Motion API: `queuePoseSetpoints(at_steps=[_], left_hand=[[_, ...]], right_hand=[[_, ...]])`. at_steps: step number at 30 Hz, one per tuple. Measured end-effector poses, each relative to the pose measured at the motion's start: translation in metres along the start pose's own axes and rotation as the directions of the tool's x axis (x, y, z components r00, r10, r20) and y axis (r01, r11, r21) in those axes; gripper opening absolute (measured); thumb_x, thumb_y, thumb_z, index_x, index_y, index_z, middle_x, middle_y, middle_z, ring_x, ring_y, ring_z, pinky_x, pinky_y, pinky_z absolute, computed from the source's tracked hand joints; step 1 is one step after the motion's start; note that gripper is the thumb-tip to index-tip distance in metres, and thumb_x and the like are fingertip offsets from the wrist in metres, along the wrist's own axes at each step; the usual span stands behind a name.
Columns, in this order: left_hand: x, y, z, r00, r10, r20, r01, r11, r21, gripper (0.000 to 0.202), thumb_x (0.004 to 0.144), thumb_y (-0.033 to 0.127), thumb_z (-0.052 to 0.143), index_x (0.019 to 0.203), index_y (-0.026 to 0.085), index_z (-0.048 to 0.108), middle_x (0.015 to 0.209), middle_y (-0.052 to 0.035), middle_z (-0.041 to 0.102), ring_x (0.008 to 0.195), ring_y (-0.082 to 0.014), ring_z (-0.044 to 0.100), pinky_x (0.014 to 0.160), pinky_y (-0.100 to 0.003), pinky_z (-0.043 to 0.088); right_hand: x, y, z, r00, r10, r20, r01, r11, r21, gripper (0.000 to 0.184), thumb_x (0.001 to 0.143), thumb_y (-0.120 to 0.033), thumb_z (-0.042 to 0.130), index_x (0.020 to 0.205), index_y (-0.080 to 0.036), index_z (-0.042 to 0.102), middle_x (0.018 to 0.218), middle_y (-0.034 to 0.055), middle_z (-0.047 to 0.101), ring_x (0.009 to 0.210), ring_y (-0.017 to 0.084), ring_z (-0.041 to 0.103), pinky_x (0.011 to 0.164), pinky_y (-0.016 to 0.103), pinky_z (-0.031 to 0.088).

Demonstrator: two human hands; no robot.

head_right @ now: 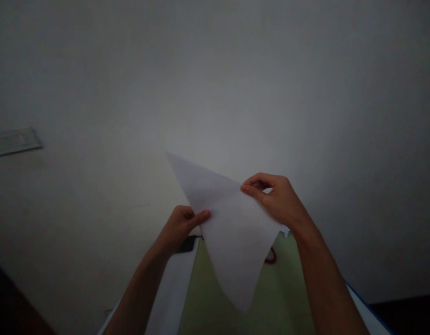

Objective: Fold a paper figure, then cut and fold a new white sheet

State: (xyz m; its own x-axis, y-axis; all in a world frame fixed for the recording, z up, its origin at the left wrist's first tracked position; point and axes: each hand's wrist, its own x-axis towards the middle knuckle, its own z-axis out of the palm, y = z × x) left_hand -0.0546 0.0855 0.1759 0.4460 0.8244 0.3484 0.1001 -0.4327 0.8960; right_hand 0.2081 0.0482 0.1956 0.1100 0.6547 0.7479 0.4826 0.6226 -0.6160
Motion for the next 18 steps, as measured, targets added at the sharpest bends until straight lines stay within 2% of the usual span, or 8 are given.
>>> queuePoseSetpoints(at_steps=[7,13,18], left_hand=[[0.0004,0.0025,-0.0020,0.998,0.017,0.055,-0.018,0.999,0.027,0.040,0.080,0.050,0.076,0.074,0.011,0.075,0.080,-0.0081,0.075,0.072,-0.0180,0.064,0.068,-0.028,0.050],[0.0015,-0.0008,-0.0004,1.000,-0.009,-0.003,0.009,1.000,0.009,0.038,0.082,0.049,0.075,0.074,0.012,0.075,0.078,-0.0087,0.075,0.069,-0.0168,0.064,0.066,-0.027,0.049],[0.0007,-0.0024,0.0001,0.995,0.005,0.101,-0.003,1.000,-0.020,0.034,0.081,0.045,0.076,0.080,0.011,0.078,0.082,-0.0111,0.076,0.073,-0.0183,0.067,0.072,-0.029,0.053]], right_hand=[[0.0024,0.0009,0.0010,1.000,-0.001,0.007,0.001,1.000,0.027,0.025,0.079,-0.047,0.075,0.079,-0.022,0.077,0.080,0.0051,0.077,0.073,0.020,0.069,0.073,0.035,0.055],[0.0018,0.0004,0.0021,1.000,0.020,-0.023,-0.019,0.999,0.049,0.024,0.079,-0.044,0.075,0.079,-0.020,0.076,0.079,0.0047,0.076,0.073,0.019,0.069,0.072,0.034,0.053],[0.0021,0.0070,0.0004,0.999,0.021,-0.042,-0.018,0.998,0.053,0.023,0.078,-0.042,0.077,0.080,-0.019,0.076,0.079,0.0043,0.075,0.074,0.019,0.068,0.076,0.035,0.053]])
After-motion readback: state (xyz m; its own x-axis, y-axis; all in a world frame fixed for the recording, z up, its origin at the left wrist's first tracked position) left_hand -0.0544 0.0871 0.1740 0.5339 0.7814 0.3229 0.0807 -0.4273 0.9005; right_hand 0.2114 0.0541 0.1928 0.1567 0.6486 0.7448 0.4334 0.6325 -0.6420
